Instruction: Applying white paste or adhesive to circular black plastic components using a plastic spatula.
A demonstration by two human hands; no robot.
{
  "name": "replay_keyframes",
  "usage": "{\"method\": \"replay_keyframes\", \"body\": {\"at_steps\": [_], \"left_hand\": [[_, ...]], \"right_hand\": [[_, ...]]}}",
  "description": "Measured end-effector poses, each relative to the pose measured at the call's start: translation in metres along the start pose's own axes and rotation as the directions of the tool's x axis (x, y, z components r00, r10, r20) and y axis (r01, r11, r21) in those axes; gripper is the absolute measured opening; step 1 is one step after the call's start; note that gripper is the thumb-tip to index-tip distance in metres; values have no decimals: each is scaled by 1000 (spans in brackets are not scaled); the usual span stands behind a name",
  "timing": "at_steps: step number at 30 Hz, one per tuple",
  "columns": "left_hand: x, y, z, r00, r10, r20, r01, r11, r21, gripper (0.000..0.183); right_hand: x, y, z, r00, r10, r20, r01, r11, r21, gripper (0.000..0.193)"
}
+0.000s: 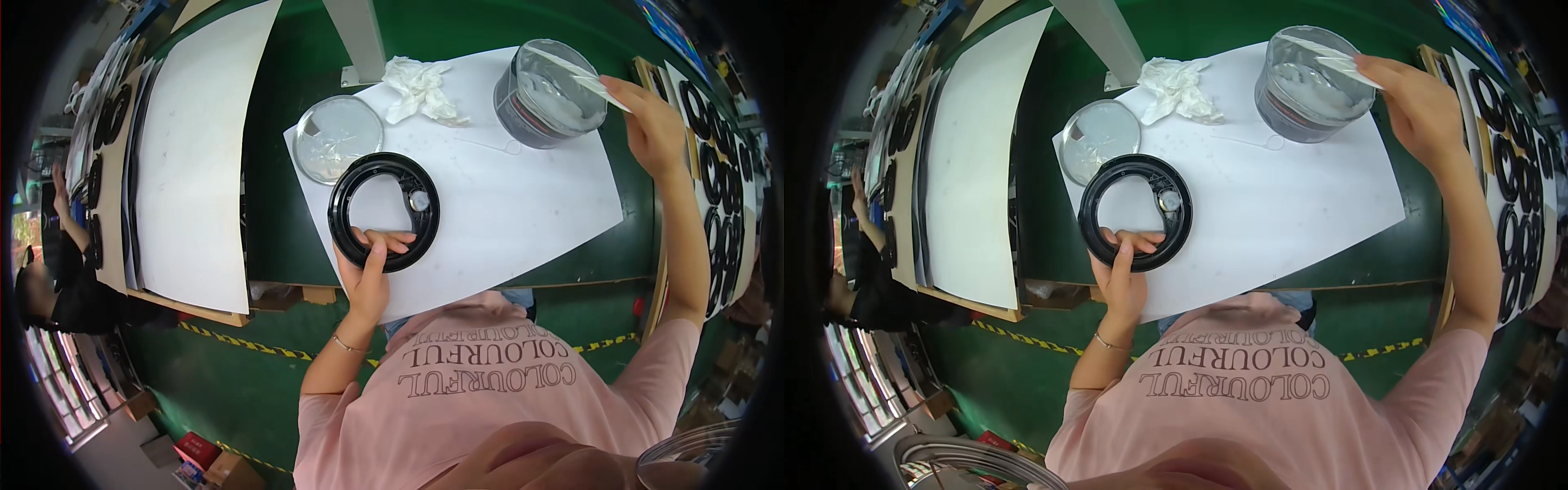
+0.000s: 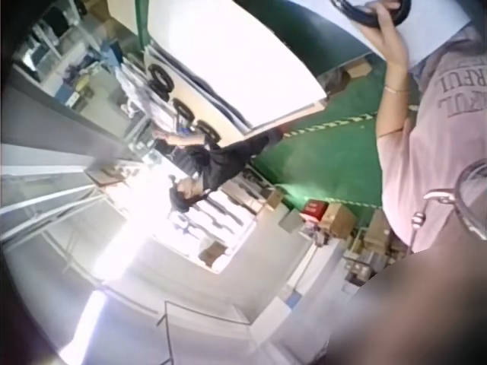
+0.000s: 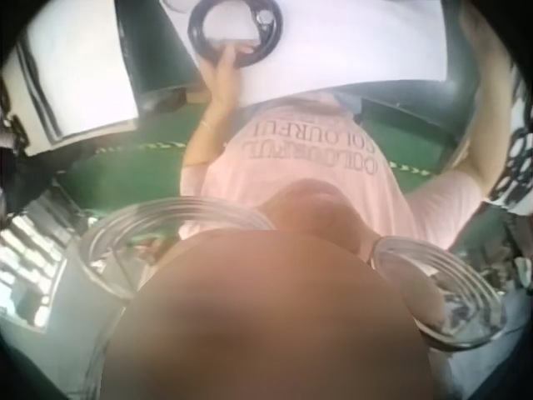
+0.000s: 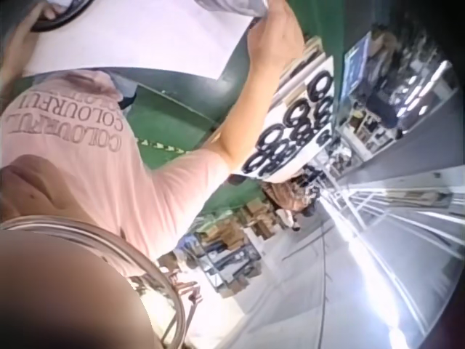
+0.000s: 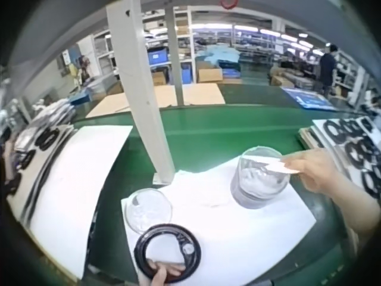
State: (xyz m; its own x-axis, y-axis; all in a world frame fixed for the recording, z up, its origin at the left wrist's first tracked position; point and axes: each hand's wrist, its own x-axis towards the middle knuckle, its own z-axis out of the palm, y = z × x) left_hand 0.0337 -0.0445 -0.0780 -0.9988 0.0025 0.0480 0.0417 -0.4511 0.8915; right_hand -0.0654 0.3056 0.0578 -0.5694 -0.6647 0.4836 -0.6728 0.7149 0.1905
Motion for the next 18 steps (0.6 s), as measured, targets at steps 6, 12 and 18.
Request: {"method": "replay_keyframes", "body": {"at_steps": [6, 12, 18], "left_hand": [[4, -1, 0, 995, -6, 96, -4, 995, 96, 13], [11, 3, -10, 995, -48, 87, 34, 987, 159, 13], [32, 11, -23, 990, -102, 100, 90, 989, 118, 13]], "right_hand": [[-55, -8, 8, 516, 787, -339, -397, 570, 719, 24], [-127, -34, 56, 108, 930, 353, 297, -369, 881, 23], [-147, -77, 66, 136, 847, 514, 421, -519, 744, 25]]}}
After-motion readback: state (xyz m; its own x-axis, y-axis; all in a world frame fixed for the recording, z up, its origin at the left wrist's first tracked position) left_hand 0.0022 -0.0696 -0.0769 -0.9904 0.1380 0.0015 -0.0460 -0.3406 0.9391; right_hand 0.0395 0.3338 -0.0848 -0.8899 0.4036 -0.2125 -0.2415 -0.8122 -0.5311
